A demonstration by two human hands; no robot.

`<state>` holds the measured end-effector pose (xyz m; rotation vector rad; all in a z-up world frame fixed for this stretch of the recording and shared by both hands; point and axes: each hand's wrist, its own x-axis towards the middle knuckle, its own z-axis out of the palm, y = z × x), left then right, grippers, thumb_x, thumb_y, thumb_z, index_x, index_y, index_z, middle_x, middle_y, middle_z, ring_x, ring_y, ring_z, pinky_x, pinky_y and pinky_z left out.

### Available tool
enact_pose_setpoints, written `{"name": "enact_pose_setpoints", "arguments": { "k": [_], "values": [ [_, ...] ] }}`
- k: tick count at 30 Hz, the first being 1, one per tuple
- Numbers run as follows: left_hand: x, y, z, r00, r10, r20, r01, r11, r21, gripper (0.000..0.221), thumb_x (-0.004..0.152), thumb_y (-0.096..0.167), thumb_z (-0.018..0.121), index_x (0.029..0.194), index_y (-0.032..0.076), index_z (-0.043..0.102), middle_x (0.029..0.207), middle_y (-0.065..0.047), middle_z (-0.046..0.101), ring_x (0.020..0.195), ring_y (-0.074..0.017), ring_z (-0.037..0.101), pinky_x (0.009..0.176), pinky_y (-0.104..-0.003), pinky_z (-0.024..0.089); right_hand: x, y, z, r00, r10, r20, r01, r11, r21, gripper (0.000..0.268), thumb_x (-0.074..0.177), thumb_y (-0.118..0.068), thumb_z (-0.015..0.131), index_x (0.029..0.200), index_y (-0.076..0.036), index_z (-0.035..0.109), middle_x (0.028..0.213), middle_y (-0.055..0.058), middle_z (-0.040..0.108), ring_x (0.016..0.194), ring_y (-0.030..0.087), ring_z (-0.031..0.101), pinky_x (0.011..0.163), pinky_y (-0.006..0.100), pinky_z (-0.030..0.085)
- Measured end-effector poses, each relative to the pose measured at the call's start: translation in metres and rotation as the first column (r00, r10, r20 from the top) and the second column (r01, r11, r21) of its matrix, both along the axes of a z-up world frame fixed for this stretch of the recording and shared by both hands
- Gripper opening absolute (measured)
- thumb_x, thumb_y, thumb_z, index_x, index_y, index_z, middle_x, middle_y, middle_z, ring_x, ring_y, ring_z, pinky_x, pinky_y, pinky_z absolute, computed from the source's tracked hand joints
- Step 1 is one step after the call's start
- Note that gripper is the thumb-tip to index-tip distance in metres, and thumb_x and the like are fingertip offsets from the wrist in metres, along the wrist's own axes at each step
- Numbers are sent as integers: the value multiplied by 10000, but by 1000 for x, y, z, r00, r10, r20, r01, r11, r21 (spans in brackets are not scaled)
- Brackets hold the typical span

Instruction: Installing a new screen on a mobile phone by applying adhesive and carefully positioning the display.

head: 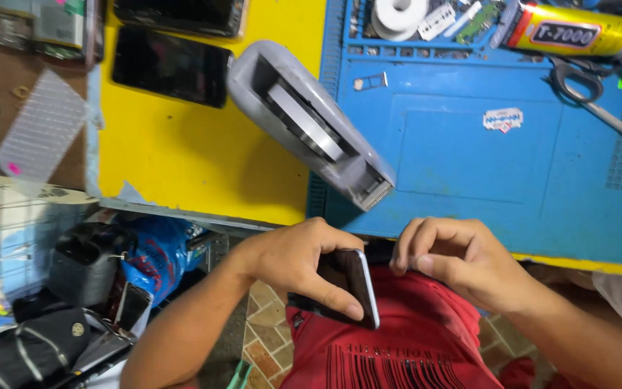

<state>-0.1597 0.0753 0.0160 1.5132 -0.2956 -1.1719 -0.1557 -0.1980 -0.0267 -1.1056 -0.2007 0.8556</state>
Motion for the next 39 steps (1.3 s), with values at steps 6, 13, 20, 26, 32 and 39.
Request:
{"name": "enact_pose_setpoints", "arguments": {
  "k": [6, 13, 20, 26, 32, 39],
  "values": [
    [17, -27, 16, 937, -345, 55, 294, 864, 408, 466, 714, 599, 756, 825, 163, 636, 681, 5, 661, 652, -159, 605, 600, -339, 436, -11, -13, 9, 977, 200, -74, -208, 971, -121, 105, 877, -107, 737, 794, -45, 722, 898, 138, 785, 835, 237, 727, 785, 380, 571],
    [28, -40, 15, 896, -444, 0, 394, 795, 461, 506, 753, 618, 726, 866, 144, 589, 691, -40, 658, 642, -232, 607, 578, -401, 416, -20, -14, -2, 959, 226, -171, -244, 965, -94, 92, 891, -54, 755, 811, -14, 736, 856, 114, 754, 776, 198, 674, 734, 319, 536],
    [37, -45, 18, 866, -496, -63, 458, 737, 498, 531, 682, 629, 744, 896, 160, 616, 791, -33, 709, 712, -231, 639, 610, -391, 461, -15, -11, -5, 934, 265, -241, -301, 945, -125, 103, 883, -28, 759, 788, 1, 731, 785, 87, 712, 726, 158, 633, 696, 289, 521],
    [40, -46, 17, 844, -528, -94, 498, 706, 503, 542, 686, 657, 711, 888, 164, 616, 777, -19, 694, 705, -226, 633, 606, -387, 456, -10, -5, -2, 912, 299, -280, -352, 921, -164, 115, 856, 30, 758, 749, 1, 730, 744, 73, 720, 688, 135, 632, 663, 274, 520],
    [40, -45, 11, 853, -514, -84, 486, 728, 483, 524, 701, 644, 727, 855, 154, 625, 713, -19, 672, 654, -217, 610, 575, -378, 440, -8, -4, -3, 903, 320, -287, -384, 901, -203, 120, 851, 32, 769, 746, -12, 732, 751, 62, 734, 694, 124, 629, 676, 270, 523],
    [39, -44, 5, 854, -517, -58, 480, 740, 471, 504, 717, 642, 717, 799, 153, 625, 693, -20, 678, 657, -217, 619, 595, -377, 455, -5, -2, -2, 891, 350, -287, -419, 878, -231, 120, 847, 11, 776, 741, -27, 735, 735, 39, 726, 674, 111, 604, 646, 261, 497]
  ]
}}
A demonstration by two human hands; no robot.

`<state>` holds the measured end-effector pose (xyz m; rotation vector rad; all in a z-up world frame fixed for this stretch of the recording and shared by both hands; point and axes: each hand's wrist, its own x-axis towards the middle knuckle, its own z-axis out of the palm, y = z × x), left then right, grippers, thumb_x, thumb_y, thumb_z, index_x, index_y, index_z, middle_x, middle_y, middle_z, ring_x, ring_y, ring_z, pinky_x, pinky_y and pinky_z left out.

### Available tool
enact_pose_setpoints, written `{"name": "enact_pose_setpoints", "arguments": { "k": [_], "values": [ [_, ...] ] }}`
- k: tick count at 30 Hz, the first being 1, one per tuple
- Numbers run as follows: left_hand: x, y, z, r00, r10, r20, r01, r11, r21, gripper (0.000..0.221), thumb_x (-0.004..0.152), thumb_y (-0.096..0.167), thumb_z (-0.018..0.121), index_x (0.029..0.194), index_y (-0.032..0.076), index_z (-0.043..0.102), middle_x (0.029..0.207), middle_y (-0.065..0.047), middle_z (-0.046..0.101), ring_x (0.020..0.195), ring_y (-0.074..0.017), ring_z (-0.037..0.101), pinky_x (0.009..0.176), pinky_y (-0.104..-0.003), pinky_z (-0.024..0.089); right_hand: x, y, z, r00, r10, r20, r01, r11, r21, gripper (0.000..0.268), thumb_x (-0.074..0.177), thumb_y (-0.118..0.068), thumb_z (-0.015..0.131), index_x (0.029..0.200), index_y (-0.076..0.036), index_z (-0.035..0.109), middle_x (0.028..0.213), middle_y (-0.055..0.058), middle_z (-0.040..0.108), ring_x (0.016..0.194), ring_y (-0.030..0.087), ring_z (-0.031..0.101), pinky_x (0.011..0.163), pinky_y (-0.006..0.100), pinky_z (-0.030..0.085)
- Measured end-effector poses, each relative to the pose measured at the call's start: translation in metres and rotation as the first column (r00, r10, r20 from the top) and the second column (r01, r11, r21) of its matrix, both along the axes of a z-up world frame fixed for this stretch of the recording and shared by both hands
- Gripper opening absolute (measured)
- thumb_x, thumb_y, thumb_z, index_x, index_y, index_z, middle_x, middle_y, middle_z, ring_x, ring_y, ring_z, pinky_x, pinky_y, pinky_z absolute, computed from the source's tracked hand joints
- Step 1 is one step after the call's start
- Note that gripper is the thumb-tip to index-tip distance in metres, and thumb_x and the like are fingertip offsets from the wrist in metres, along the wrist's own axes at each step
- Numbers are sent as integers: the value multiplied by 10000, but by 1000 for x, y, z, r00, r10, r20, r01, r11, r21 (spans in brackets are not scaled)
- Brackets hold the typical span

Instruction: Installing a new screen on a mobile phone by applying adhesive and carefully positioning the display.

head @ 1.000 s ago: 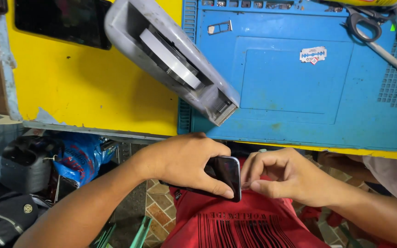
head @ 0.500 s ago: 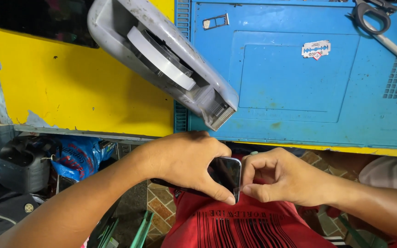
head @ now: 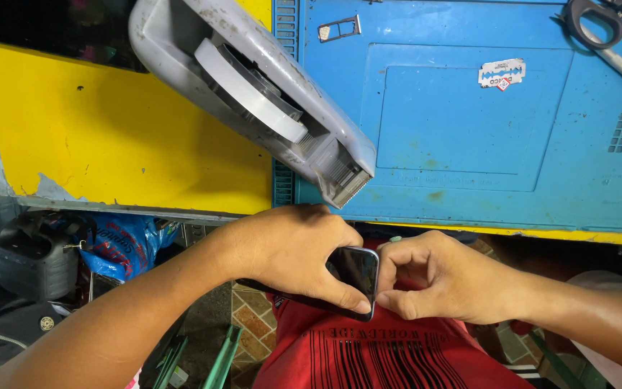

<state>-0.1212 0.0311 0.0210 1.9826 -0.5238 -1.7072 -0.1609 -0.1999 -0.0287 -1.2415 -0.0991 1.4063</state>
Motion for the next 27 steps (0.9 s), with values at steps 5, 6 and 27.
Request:
{"name": "enact_pose_setpoints", "arguments": {
  "k": [5, 6, 27],
  "values": [
    [1, 2, 1, 999, 32, -19, -33, 998, -47, 432, 731, 593, 718, 853, 180, 689, 723, 8, 707, 659, -186, 627, 603, -348, 467, 6, 0, 3, 999, 28, 23, -29, 999, 24, 107, 846, 4, 787, 751, -32, 750, 754, 41, 733, 705, 117, 626, 688, 265, 523],
    [1, 3, 2, 998, 47, -40, -50, 997, -65, 431, 729, 588, 703, 898, 191, 710, 772, 22, 730, 687, -174, 638, 627, -339, 477, 9, 0, 5, 996, 60, 60, -62, 998, 30, 102, 846, -13, 795, 756, -46, 760, 758, 33, 741, 711, 110, 637, 698, 262, 529],
    [-35, 22, -38, 836, 410, -366, -549, 591, -592, 273, 836, 338, 849, 935, 95, 773, 856, -35, 791, 795, -84, 694, 757, -264, 592, 19, 14, 26, 962, -118, 248, 47, 960, 275, 76, 816, -86, 871, 804, -12, 856, 659, 73, 715, 671, 119, 598, 617, 305, 518]
  ]
}}
